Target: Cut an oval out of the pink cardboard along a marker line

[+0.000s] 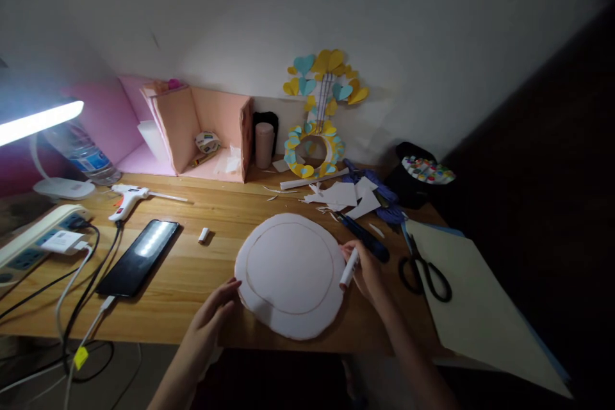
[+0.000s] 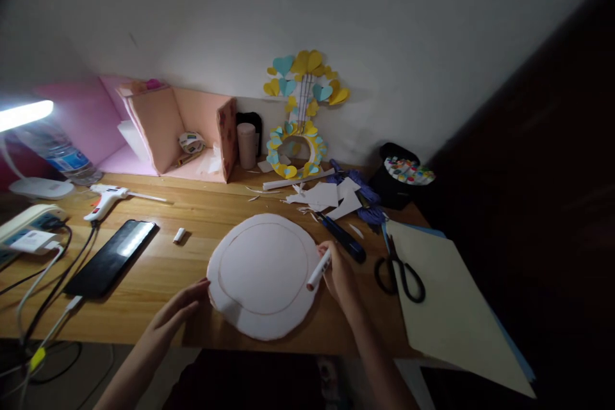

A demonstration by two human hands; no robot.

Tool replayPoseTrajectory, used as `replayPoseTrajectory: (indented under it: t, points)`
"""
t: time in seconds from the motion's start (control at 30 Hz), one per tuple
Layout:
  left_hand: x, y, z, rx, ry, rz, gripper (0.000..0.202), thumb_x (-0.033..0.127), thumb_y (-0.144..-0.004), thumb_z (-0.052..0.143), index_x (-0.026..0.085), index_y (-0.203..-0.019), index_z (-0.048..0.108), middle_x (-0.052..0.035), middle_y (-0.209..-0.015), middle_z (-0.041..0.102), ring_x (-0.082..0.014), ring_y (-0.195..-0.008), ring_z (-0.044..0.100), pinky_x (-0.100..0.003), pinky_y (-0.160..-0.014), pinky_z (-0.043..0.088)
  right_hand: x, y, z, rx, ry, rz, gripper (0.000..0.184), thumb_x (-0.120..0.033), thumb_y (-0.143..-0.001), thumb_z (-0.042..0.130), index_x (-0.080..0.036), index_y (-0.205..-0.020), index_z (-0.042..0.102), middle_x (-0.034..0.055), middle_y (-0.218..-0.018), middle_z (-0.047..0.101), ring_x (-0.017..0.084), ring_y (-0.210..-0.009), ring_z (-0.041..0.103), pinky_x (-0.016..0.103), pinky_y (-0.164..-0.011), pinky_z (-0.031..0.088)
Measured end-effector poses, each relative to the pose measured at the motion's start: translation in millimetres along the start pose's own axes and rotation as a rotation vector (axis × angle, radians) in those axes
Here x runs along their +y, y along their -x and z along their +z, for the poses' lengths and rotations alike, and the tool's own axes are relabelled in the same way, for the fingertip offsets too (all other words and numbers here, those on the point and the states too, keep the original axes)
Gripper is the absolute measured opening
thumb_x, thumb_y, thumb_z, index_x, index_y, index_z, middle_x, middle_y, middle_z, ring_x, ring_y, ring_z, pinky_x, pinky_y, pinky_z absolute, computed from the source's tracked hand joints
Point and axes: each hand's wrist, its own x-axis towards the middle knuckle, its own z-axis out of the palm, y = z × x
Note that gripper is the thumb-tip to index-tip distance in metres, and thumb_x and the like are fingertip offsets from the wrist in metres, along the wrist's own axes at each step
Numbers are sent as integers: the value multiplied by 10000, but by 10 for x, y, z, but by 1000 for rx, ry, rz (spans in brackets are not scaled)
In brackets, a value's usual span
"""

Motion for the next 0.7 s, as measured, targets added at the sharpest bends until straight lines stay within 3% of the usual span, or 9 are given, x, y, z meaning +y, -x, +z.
replayPoseTrajectory:
  t: [0.1, 0.2, 0.3, 0.37, 0.43, 0.5, 0.7]
  points:
    - [7, -253, 2, 28, 64, -19, 430, 470, -678, 659, 195, -1005, 705, -90, -1254, 619, -317, -1238, 492, -463, -1062, 363, -3, 306, -18, 45, -11, 36, 230, -436, -811, 539, -224, -898, 562, 95, -946, 689, 276, -906, 656, 442, -799, 513]
    - [12, -333, 74, 59, 56, 34, 414, 427, -704, 635, 172, -1026, 683, -117, -1233, 624, -320, -1229, 498, -479, -1057, 363, -78, 524, -57, 96, -65, 78, 260, -443, -817, 555, -223, -955, 567, 114, -1044, 678, 274, -997, 633, 428, -842, 498]
    - [-2, -205, 209, 182, -113, 224, 349, 345, -801, 558, 182, -1101, 628, -126, -1299, 556, -302, -1269, 453, -499, -1046, 369, -233, 581, -52, 228, -178, 98, 317, -469, -801, 593, -223, -996, 542, 122, -1128, 653, 270, -1069, 599, 415, -884, 472]
    - [-28, -66, 297, 211, -270, 384, 300, 263, -846, 516, 212, -1130, 598, -110, -1325, 523, -273, -1268, 451, -489, -1032, 388, -376, 517, 8, 245, -233, 136, 342, -499, -816, 569, -211, -996, 533, 103, -969, 696, 256, -927, 645, 401, -810, 491]
    - [-70, 54, 354, 183, -397, 494, 280, 189, -875, 474, 246, -1123, 591, -84, -1299, 539, -237, -1212, 501, -456, -992, 436, -541, 384, 121, 181, -259, 180, 379, -534, -868, 461, -195, -1010, 556, 28, -675, 659, 208, -671, 630, 367, -701, 489]
    - [-122, 120, 373, 154, -484, 559, 269, 147, -885, 458, 261, -1081, 603, -70, -1264, 561, -215, -1141, 545, -407, -925, 491, -709, 203, 278, 91, -255, 177, 441, -541, -901, 361, -193, -1019, 605, -24, -533, 545, 169, -547, 541, 328, -639, 458]
    - [-175, 104, 334, 53, -571, 682, 328, 56, -876, 412, 228, -1100, 580, -74, -1224, 601, -194, -1115, 551, -350, -896, 510, -973, -357, 856, -223, -232, 13, 282, -409, -837, 463, -223, -916, 660, 12, -775, 602, 162, -678, 509, 288, -653, 422]
